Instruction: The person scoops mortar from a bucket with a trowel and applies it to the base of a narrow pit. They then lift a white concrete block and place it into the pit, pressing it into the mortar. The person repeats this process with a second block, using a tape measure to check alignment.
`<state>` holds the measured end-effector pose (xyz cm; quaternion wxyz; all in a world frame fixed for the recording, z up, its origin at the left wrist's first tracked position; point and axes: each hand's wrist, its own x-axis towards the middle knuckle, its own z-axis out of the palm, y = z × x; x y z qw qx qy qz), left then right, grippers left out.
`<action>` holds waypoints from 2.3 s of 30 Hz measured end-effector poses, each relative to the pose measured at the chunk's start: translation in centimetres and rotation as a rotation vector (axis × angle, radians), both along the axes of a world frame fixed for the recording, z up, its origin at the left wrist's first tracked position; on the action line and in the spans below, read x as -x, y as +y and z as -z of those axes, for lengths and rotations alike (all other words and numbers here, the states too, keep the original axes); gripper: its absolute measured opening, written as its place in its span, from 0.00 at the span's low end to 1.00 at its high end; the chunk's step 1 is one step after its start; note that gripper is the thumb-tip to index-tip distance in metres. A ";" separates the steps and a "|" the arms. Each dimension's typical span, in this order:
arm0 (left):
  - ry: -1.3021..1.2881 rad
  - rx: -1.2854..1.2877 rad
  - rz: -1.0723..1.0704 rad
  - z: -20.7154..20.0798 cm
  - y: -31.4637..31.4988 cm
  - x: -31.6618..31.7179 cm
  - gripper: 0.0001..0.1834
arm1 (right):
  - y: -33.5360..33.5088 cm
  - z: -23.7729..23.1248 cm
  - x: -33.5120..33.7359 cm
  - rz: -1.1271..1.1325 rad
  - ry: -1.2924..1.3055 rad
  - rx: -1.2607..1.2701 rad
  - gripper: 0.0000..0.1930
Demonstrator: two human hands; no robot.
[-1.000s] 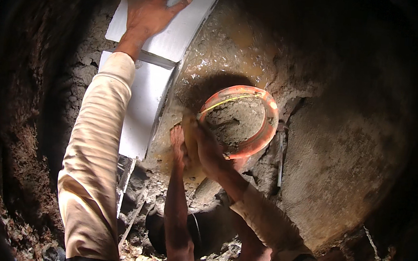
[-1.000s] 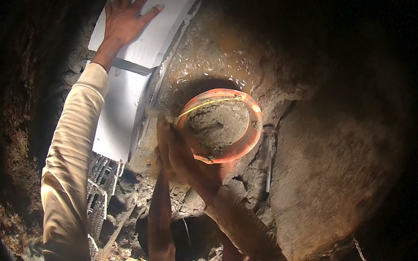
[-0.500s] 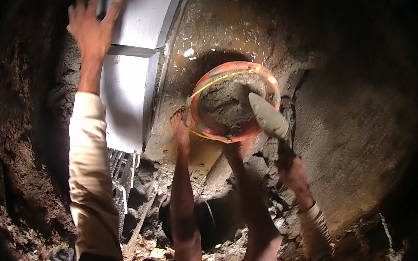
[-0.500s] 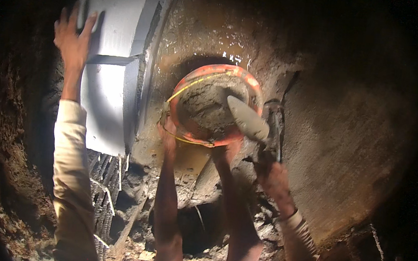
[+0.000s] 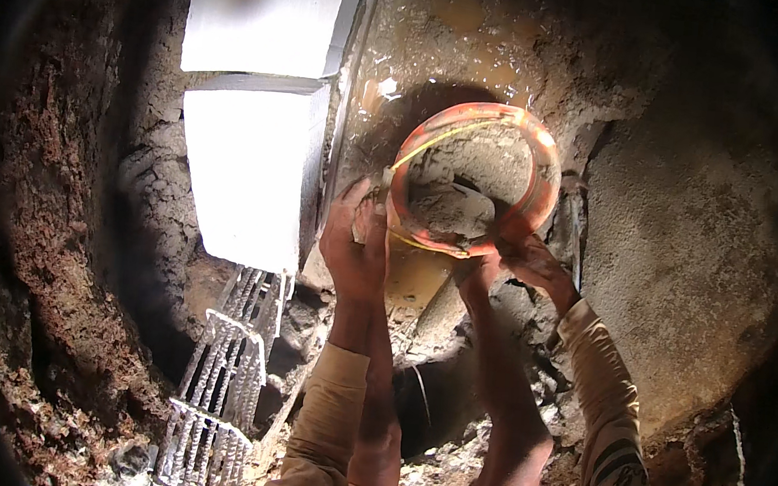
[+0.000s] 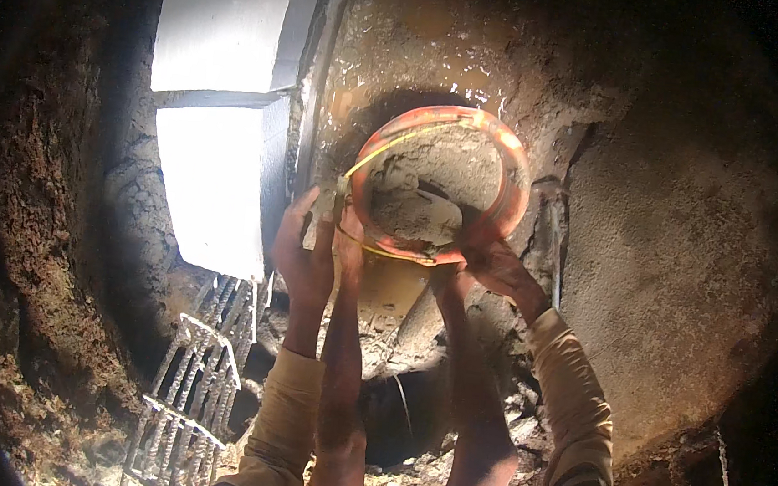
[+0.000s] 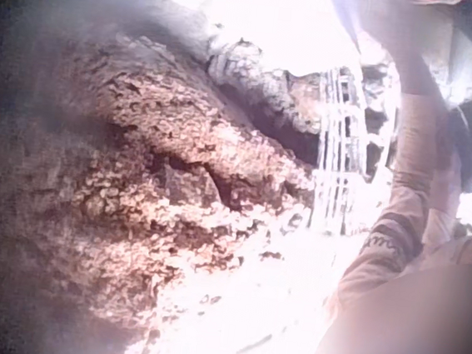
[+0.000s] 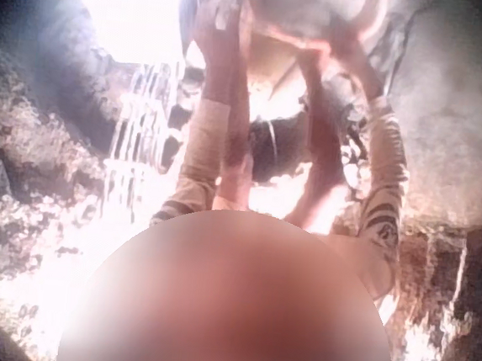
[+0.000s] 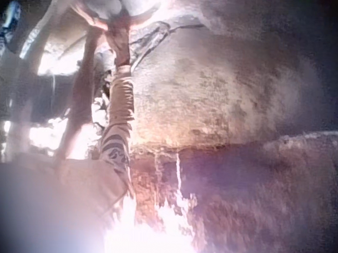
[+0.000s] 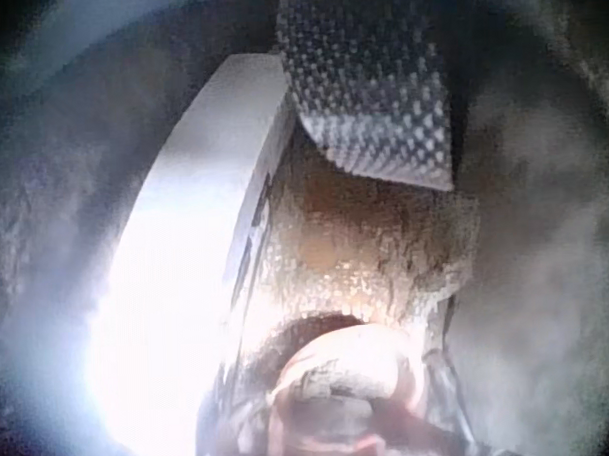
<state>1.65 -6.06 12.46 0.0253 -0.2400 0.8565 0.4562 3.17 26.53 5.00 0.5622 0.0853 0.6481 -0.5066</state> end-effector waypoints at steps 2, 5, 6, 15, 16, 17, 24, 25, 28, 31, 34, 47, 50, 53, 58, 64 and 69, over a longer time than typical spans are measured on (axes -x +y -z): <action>-0.025 -0.035 -0.023 -0.3 -0.1 0.0 0.17 | 1.4 -0.9 -1.2 0.060 -0.015 -0.036 0.30; 0.042 0.044 0.007 -0.9 -3.3 0.4 0.17 | 0.6 -3.6 -1.9 0.338 -0.158 0.058 0.20; 0.081 0.056 0.001 -1.1 -4.2 0.7 0.17 | 0.4 -4.2 -2.2 0.317 -0.126 0.024 0.17; 0.199 0.199 -0.274 -0.9 -17.4 9.2 0.36 | -2.3 -9.7 -0.5 0.376 -0.047 0.063 0.20; 0.193 0.122 -0.328 -0.1 -19.0 10.4 0.38 | -2.6 -9.4 -0.2 0.348 -0.021 0.032 0.24; 0.188 0.052 -0.384 0.5 -20.9 11.3 0.40 | -4.7 -10.7 1.8 0.112 0.138 -0.122 0.27; 0.001 -0.356 -0.335 2.6 -23.7 14.7 0.44 | -20.4 -14.1 11.0 -0.176 0.847 -0.223 0.28; -0.027 -0.378 -0.310 2.6 -23.9 14.5 0.44 | -21.8 -13.8 11.3 -0.194 0.860 -0.241 0.26; -0.042 -0.424 -0.290 2.7 -24.7 14.5 0.45 | -23.9 -13.3 11.2 -0.228 0.939 -0.278 0.23; -0.044 -0.448 -0.288 2.5 -24.8 14.1 0.44 | -23.6 -13.4 10.6 -0.257 0.991 -0.290 0.23; -0.061 -0.427 -0.250 2.0 -25.2 13.9 0.45 | -22.7 -12.6 10.8 -0.318 1.000 -0.369 0.24; -0.107 -0.427 -0.205 1.4 -25.6 13.5 0.45 | -26.3 -12.9 11.3 -0.537 1.016 -0.373 0.21; -0.107 -0.424 -0.184 1.3 -25.0 14.1 0.46 | -24.6 -11.2 9.9 -0.596 1.098 -0.402 0.21; -0.102 -0.421 -0.168 1.4 -24.6 14.2 0.46 | -25.3 -9.7 11.6 -0.605 1.000 -0.393 0.22; -0.121 -0.410 -0.186 1.0 -24.9 14.0 0.46 | -28.8 -9.2 12.1 -0.632 1.031 -0.407 0.22; -0.119 -0.410 -0.180 1.7 -25.5 13.7 0.46 | -29.5 -9.6 12.0 -0.520 1.136 -0.400 0.19; -0.118 -0.497 -0.166 1.5 -25.5 14.5 0.47 | -30.5 -9.9 14.7 -0.554 0.938 -0.402 0.20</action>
